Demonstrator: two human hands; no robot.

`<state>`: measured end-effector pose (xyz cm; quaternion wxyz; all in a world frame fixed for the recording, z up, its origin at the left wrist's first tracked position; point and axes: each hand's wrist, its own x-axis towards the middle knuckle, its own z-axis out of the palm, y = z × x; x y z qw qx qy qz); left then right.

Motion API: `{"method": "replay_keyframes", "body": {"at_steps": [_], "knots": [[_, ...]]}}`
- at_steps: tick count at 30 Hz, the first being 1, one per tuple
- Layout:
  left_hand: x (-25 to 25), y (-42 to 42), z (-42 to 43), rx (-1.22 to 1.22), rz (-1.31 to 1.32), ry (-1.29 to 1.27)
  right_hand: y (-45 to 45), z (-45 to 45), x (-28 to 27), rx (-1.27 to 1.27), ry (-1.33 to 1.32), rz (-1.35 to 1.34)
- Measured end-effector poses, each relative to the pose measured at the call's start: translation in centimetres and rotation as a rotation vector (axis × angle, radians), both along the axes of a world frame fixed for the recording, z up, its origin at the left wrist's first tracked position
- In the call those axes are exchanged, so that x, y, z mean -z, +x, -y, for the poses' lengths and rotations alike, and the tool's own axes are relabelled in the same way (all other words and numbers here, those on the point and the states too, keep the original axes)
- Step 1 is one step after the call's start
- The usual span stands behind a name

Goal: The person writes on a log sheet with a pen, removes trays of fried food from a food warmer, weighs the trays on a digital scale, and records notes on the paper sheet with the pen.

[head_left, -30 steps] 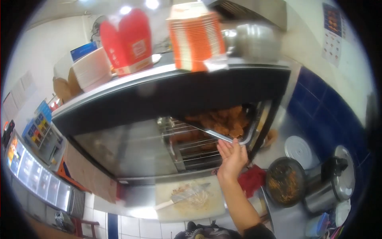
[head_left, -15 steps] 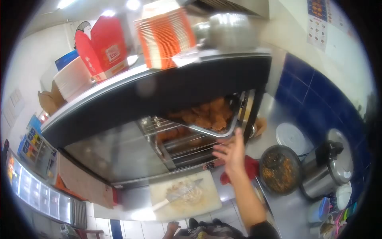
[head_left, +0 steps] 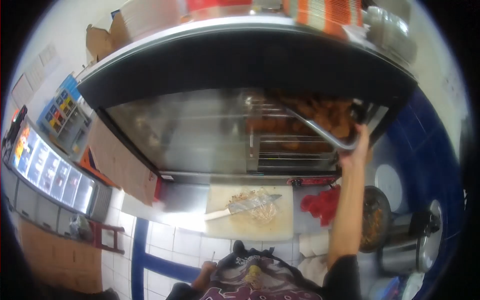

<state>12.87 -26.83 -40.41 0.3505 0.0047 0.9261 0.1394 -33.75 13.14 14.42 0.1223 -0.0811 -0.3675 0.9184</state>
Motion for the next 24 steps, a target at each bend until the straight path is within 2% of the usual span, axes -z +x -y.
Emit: {"method": "replay_keyframes", "body": {"at_steps": [6,7,10,11,13,14,16,18,20,22,23,24], "knots": [[0.4,0.1,-1.1,-0.157,-0.069,0.017,2.8,2.3,-5.2,0.034,0.099,0.039],[0.8,-0.5,-1.3,-0.205,-0.096,0.028,3.0,3.0,-4.9,0.093,0.069,0.071],[1.9,-1.5,-1.7,-0.425,-0.196,0.081,4.8,5.4,-2.6,0.068,0.079,-0.004],[2.0,-2.1,-1.7,-0.419,-0.242,0.089,5.8,6.9,-2.2,0.088,0.012,0.020],[0.2,-3.8,-1.4,-0.127,-0.360,0.158,6.5,8.6,0.4,0.051,0.020,-0.039],[-0.3,-4.8,-1.0,0.009,-0.301,0.111,6.6,9.6,1.7,0.075,-0.042,-0.061],[-1.2,-6.1,-1.1,0.118,-0.149,-0.105,8.8,11.4,1.6,0.023,-0.038,-0.101],[-2.7,-7.4,-0.8,0.079,-0.134,-0.052,10.7,12.3,1.2,-0.013,-0.052,-0.100],[-3.8,-8.5,-1.0,0.024,-0.190,-0.074,11.1,11.5,3.9,-0.053,-0.054,-0.055],[-5.9,-9.3,-1.4,-0.956,0.144,0.528,11.8,10.7,5.7,-0.098,-0.049,-0.004],[-8.9,-9.7,-1.0,-0.424,0.023,0.379,12.2,10.4,6.2,-0.116,-0.052,-0.060],[-12.8,-10.2,-1.6,-0.418,0.021,0.379,12.5,10.0,6.7,-0.137,-0.054,-0.113]]}}
